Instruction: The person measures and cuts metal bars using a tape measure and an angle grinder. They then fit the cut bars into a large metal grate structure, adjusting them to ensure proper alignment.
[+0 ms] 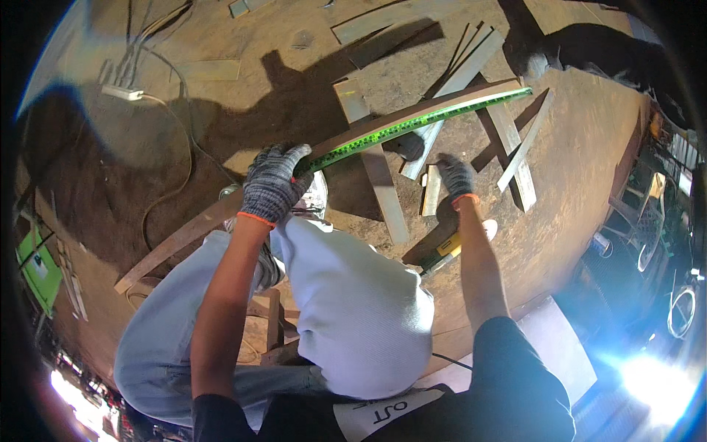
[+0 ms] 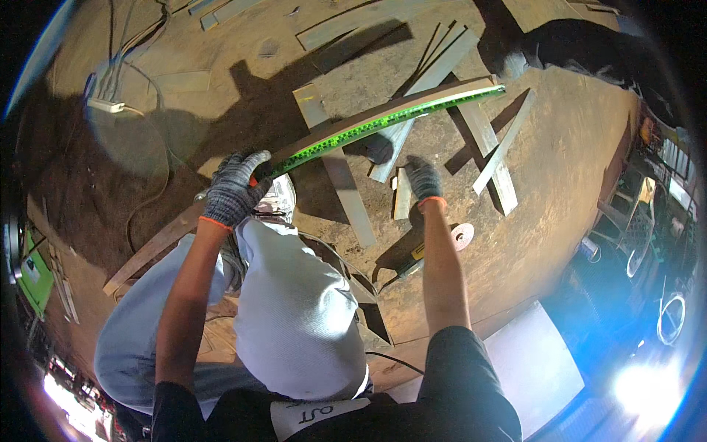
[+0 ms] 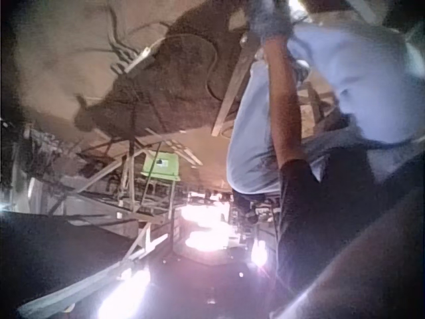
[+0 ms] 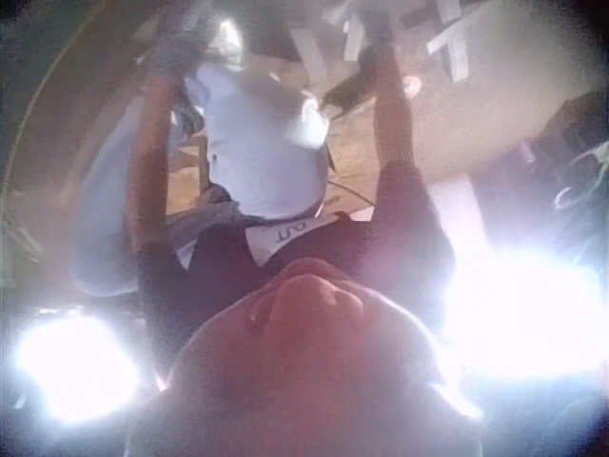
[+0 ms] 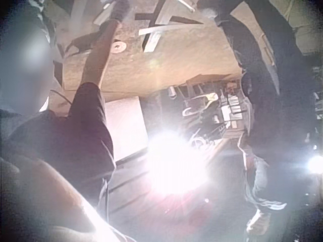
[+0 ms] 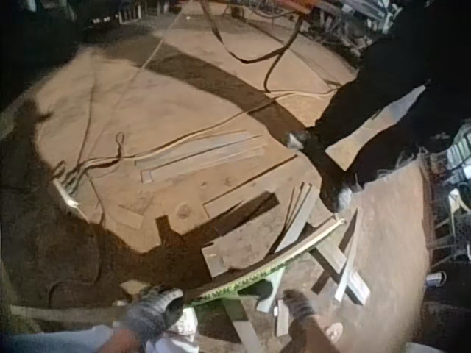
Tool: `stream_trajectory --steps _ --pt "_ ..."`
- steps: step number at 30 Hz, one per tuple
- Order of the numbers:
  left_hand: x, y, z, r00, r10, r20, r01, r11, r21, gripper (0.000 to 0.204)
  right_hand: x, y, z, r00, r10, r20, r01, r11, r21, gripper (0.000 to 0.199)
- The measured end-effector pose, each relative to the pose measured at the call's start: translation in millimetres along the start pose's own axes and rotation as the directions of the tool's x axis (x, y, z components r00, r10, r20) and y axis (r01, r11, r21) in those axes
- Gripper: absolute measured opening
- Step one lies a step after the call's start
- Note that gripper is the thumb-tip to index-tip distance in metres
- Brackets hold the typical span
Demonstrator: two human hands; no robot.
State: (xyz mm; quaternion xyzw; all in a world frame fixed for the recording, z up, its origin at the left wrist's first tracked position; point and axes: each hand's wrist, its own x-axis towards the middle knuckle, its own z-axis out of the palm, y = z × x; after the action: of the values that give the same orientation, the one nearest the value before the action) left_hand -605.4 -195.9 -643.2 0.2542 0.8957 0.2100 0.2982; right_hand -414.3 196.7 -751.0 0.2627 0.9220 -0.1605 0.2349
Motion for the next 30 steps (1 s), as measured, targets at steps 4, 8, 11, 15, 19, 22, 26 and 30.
stream_trajectory --steps 4,8,11,15,19,22,26,30 --pt "31.0 28.0 1.9 0.988 0.152 0.031 -0.15 0.986 -0.075 0.038 -32.8 -9.7 23.0 0.972 0.234 0.011 -0.22 0.895 0.387 0.03" --pt "36.8 47.0 17.4 0.963 0.263 0.055 -0.268 0.953 0.143 0.034 4.6 -9.9 -33.1 0.809 0.571 -0.138 -0.251 0.548 0.798 0.036" --pt "48.3 45.0 30.0 0.967 0.175 0.188 -0.219 0.944 0.247 0.035 48.3 -3.1 -113.5 0.667 0.561 -0.49 -0.116 0.728 0.675 0.041" --pt "49.4 61.7 8.5 0.953 0.053 0.3 -0.124 0.967 0.224 0.043 96.3 43.9 -165.0 0.623 0.403 -0.67 -0.191 0.909 0.369 0.046" --pt "52.4 59.1 9.1 0.948 0.042 0.316 -0.12 0.965 0.232 0.043 121.7 53.1 -177.5 0.818 0.344 -0.462 -0.338 0.936 0.098 0.048" --pt "53.7 55.8 5.5 0.938 0.026 0.347 -0.112 0.967 0.23 0.042 123.8 46.2 -171.9 0.828 0.325 -0.457 -0.269 0.945 0.186 0.048" --pt "54.8 48.0 19.7 0.947 0.1 0.305 -0.168 0.964 0.206 0.042 127.9 90.5 -160.8 0.83 0.242 -0.503 -0.171 0.968 0.185 0.047" --pt "54.7 37.3 23.0 0.948 0.089 0.306 -0.142 0.977 0.158 0.043 131.7 73.4 -174.3 0.854 0.46 -0.243 -0.324 0.836 0.444 0.047"
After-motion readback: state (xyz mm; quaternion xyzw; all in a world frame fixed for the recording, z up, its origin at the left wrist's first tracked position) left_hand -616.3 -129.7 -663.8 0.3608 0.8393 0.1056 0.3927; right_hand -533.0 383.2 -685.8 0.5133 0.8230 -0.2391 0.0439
